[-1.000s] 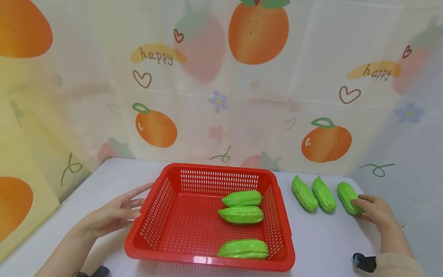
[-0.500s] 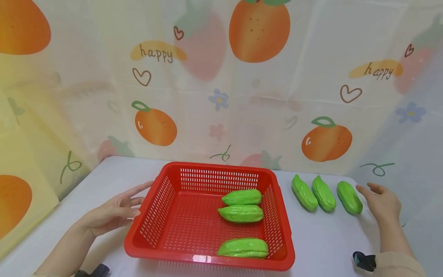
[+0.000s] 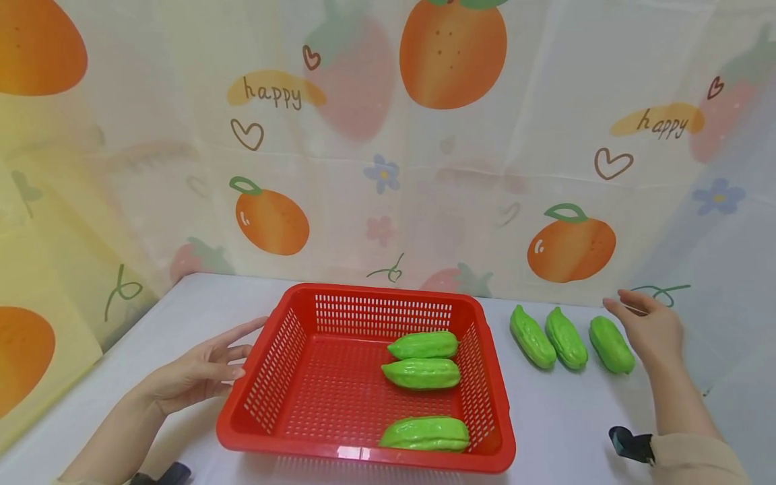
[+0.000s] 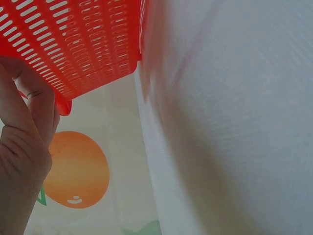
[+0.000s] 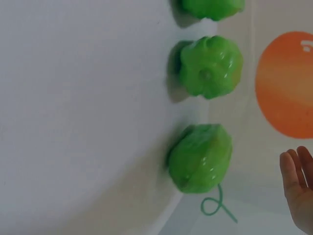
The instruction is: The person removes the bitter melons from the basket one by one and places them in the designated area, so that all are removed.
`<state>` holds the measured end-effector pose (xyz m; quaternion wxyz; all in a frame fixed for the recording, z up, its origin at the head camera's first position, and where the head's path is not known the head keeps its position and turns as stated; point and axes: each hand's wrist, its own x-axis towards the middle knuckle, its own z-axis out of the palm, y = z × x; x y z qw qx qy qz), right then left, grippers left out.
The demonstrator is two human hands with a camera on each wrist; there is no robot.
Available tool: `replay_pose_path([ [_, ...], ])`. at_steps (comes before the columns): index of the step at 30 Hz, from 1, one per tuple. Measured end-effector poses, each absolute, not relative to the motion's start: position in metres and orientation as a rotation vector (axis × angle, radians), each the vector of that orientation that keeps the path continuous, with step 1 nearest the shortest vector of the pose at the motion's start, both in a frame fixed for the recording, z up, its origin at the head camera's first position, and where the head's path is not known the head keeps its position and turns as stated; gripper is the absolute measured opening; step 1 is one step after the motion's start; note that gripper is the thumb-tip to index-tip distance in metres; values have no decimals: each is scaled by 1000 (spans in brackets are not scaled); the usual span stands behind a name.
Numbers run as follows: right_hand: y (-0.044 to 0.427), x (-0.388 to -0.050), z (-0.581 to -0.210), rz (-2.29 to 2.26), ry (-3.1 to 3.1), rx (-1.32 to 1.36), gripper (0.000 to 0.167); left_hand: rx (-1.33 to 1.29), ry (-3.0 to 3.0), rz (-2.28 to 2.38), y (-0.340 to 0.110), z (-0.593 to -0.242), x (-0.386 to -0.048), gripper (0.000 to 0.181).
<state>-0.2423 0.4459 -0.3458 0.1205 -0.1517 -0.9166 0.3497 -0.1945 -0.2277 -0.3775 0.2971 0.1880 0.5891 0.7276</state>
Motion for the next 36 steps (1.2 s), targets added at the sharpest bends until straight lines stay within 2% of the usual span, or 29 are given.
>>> replay_pose_path([
  [6,429,-245,-342,1159,-2642,-280,73,504,1566,1929,-228,-377,-195,75],
  [26,352,-247,-311,1125,-2734,12,66,505,1561,1927,-226,-378,-196,75],
  [36,323,-246,-309,1102,-2727,208,54,493,1573,1926,-228,-378,-195,75],
])
